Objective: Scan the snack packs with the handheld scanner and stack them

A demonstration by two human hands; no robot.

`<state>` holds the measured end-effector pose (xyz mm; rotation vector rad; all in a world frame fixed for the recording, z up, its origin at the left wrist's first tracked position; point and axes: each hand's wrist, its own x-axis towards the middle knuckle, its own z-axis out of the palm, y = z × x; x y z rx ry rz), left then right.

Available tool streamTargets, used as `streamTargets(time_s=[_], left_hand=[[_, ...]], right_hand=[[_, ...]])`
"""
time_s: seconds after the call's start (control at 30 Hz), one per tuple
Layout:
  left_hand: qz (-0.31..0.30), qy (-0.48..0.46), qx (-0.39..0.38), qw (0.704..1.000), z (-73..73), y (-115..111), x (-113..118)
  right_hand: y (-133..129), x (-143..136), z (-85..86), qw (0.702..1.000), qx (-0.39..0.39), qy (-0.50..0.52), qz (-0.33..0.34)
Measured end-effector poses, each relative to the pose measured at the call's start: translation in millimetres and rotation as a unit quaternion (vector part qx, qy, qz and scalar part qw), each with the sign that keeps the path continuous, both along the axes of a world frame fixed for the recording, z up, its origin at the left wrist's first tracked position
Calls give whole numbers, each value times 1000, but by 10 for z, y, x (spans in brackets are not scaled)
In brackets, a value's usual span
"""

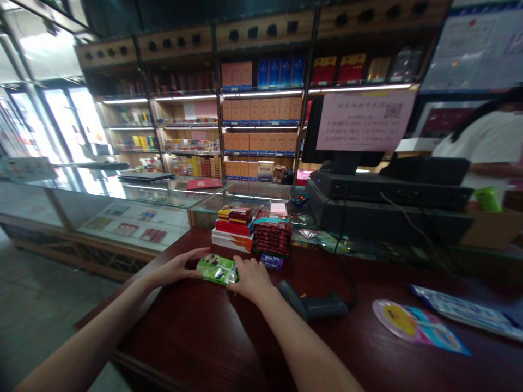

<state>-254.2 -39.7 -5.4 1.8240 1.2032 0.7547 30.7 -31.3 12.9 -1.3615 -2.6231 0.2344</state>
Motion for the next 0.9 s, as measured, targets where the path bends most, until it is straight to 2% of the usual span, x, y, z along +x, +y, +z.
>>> streamTargets(time_s=[0.53,0.9], left_hand=[[13,18,1,1000,50,21,-31],[7,-4,4,1000,-37,55,-92]], right_hand=[[-24,24,45,1000,-20,21,6],[-44,25,32,1000,-21,15,3]])
